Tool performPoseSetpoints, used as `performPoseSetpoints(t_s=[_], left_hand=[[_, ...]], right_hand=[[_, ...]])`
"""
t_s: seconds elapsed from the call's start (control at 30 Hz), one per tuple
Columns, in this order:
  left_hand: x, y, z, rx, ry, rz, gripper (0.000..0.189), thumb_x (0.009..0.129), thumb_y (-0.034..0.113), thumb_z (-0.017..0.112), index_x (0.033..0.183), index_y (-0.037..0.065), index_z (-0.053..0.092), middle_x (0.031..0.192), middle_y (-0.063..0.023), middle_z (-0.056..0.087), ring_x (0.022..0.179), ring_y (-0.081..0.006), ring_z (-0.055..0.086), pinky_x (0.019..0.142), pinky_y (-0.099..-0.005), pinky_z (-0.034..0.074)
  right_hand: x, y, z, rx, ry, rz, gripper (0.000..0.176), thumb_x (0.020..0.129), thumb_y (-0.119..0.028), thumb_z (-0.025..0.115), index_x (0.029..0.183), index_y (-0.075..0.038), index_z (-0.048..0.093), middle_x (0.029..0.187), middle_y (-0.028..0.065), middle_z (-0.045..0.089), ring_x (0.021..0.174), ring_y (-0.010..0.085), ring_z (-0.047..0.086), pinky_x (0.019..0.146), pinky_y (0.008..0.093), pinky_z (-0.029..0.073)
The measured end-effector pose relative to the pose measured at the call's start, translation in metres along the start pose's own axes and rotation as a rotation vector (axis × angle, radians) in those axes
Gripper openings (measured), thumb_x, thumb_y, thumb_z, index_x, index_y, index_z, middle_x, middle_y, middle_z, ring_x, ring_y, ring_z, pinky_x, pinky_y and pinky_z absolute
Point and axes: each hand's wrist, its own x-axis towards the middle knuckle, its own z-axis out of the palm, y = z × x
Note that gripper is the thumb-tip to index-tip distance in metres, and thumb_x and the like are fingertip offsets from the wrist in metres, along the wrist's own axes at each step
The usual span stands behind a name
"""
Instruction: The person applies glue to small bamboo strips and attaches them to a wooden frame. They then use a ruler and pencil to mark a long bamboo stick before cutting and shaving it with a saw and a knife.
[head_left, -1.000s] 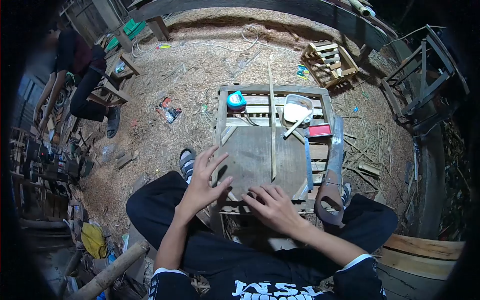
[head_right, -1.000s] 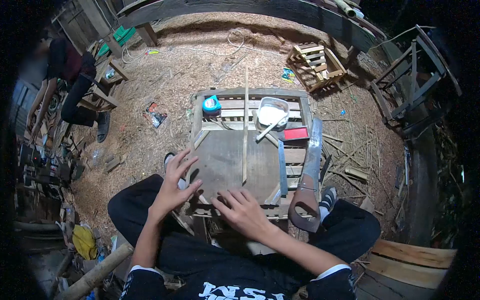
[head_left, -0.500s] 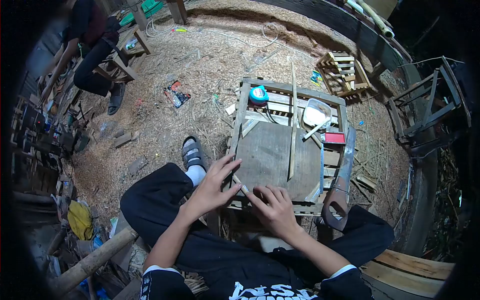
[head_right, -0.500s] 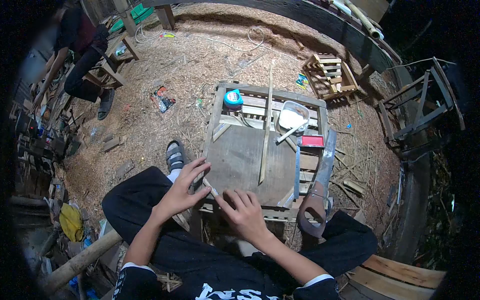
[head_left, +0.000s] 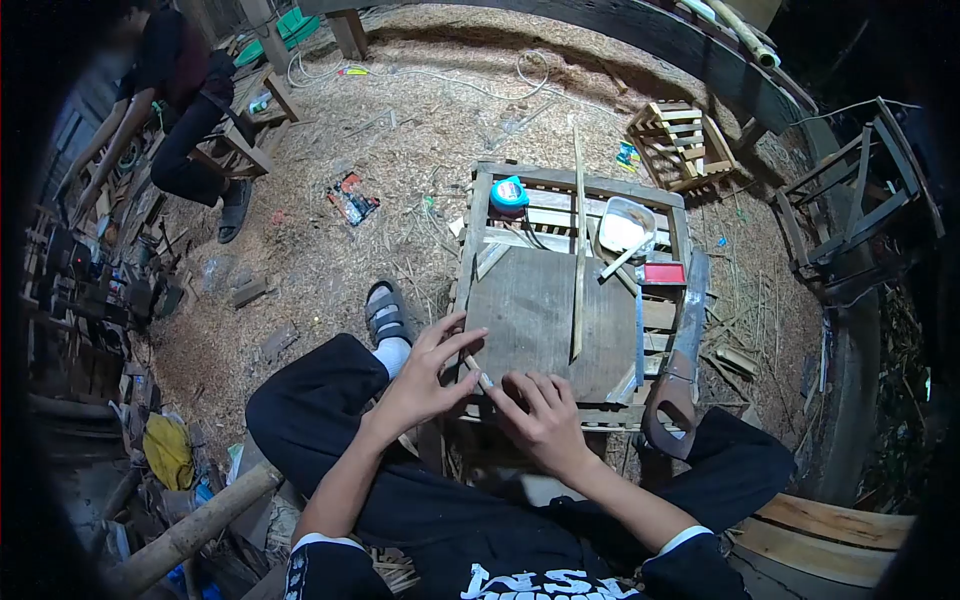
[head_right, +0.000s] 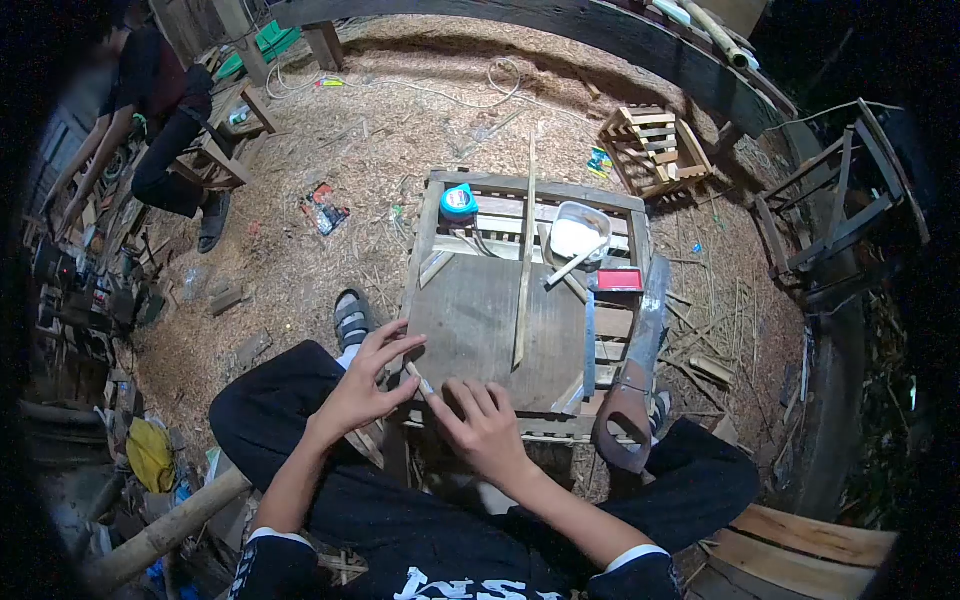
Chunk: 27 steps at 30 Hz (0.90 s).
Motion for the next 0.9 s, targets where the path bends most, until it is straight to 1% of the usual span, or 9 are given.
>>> performPoseSetpoints(t_s=[0.07, 0.13, 0.27, 0.37, 0.57, 0.67, 0.73, 0.87, 0.9], left_hand=[[0.000, 0.000, 0.000, 0.004, 0.000, -0.004, 0.062, 0.091, 0.020, 0.079, 0.147, 0.008, 0.057, 0.156, -0.0221, 0.048, 0.146, -0.0420, 0.045, 0.122, -0.0482, 0.037], [0.000, -0.001, 0.000, -0.025, 0.015, -0.033, 0.063, 0.089, 0.018, 0.081, 0.148, 0.010, 0.058, 0.159, -0.0195, 0.046, 0.148, -0.0373, 0.045, 0.122, -0.0457, 0.037], [0.000, 0.000, 0.000, -0.040, 0.013, -0.045, 0.063, 0.089, 0.018, 0.081, 0.147, 0.010, 0.058, 0.158, -0.0192, 0.046, 0.148, -0.0371, 0.044, 0.123, -0.0459, 0.036], [0.001, 0.000, -0.001, -0.029, 0.033, -0.020, 0.062, 0.088, 0.020, 0.080, 0.145, 0.007, 0.058, 0.155, -0.0215, 0.050, 0.145, -0.0418, 0.047, 0.121, -0.0485, 0.037], [0.001, 0.000, 0.001, -0.010, 0.059, -0.006, 0.060, 0.090, 0.019, 0.078, 0.145, 0.005, 0.057, 0.153, -0.0202, 0.053, 0.144, -0.0397, 0.048, 0.121, -0.0477, 0.037], [0.001, -0.006, 0.006, -0.122, 0.116, -0.045, 0.058, 0.093, 0.017, 0.076, 0.146, 0.003, 0.056, 0.150, -0.0198, 0.056, 0.142, -0.0377, 0.050, 0.121, -0.0465, 0.038], [0.003, -0.006, 0.005, -0.076, 0.112, -0.072, 0.056, 0.095, 0.015, 0.074, 0.147, 0.002, 0.055, 0.147, -0.0201, 0.058, 0.140, -0.0367, 0.052, 0.120, -0.0455, 0.038], [0.003, -0.008, 0.007, -0.096, 0.116, -0.071, 0.057, 0.096, 0.015, 0.073, 0.148, 0.002, 0.054, 0.147, -0.0201, 0.057, 0.140, -0.0370, 0.051, 0.120, -0.0451, 0.039], [0.003, -0.009, 0.008, -0.104, 0.115, -0.057, 0.058, 0.097, 0.015, 0.073, 0.149, 0.002, 0.052, 0.148, -0.0201, 0.056, 0.140, -0.0371, 0.051, 0.120, -0.0448, 0.039]], right_hand=[[0.000, 0.001, 0.001, 0.007, 0.006, 0.003, 0.052, 0.085, -0.020, 0.073, 0.136, -0.012, 0.067, 0.127, 0.0131, 0.064, 0.116, 0.0307, 0.063, 0.099, 0.0482, 0.046], [-0.001, 0.002, 0.003, 0.007, 0.013, 0.017, 0.051, 0.085, -0.020, 0.081, 0.134, -0.016, 0.069, 0.125, 0.0084, 0.065, 0.117, 0.0283, 0.062, 0.098, 0.0468, 0.045], [0.000, 0.002, 0.004, 0.018, 0.022, 0.017, 0.049, 0.084, -0.020, 0.081, 0.132, -0.016, 0.070, 0.124, 0.0085, 0.065, 0.115, 0.0285, 0.062, 0.097, 0.0468, 0.046], [0.001, 0.002, 0.005, 0.003, 0.036, 0.010, 0.048, 0.084, -0.019, 0.080, 0.130, -0.016, 0.070, 0.123, 0.0082, 0.065, 0.114, 0.0285, 0.063, 0.095, 0.0465, 0.046], [0.006, 0.003, 0.004, 0.050, 0.052, 0.027, 0.044, 0.083, -0.017, 0.080, 0.126, -0.017, 0.072, 0.117, 0.0068, 0.066, 0.107, 0.0276, 0.063, 0.089, 0.0450, 0.048], [0.007, 0.002, 0.003, 0.064, 0.064, 0.032, 0.044, 0.082, -0.016, 0.080, 0.126, -0.017, 0.072, 0.116, 0.0062, 0.066, 0.106, 0.0275, 0.062, 0.089, 0.0440, 0.048], [0.007, 0.001, 0.002, 0.064, 0.069, 0.030, 0.046, 0.085, -0.018, 0.072, 0.130, -0.016, 0.071, 0.118, 0.0079, 0.065, 0.108, 0.0286, 0.063, 0.089, 0.0454, 0.049], [0.007, 0.002, 0.004, 0.040, 0.068, 0.028, 0.047, 0.084, -0.017, 0.071, 0.131, -0.017, 0.071, 0.117, 0.0076, 0.065, 0.107, 0.0282, 0.063, 0.089, 0.0451, 0.048], [0.007, 0.002, 0.004, 0.018, 0.063, 0.024, 0.047, 0.083, -0.017, 0.075, 0.130, -0.017, 0.072, 0.117, 0.0063, 0.066, 0.107, 0.0278, 0.063, 0.088, 0.0447, 0.048]])
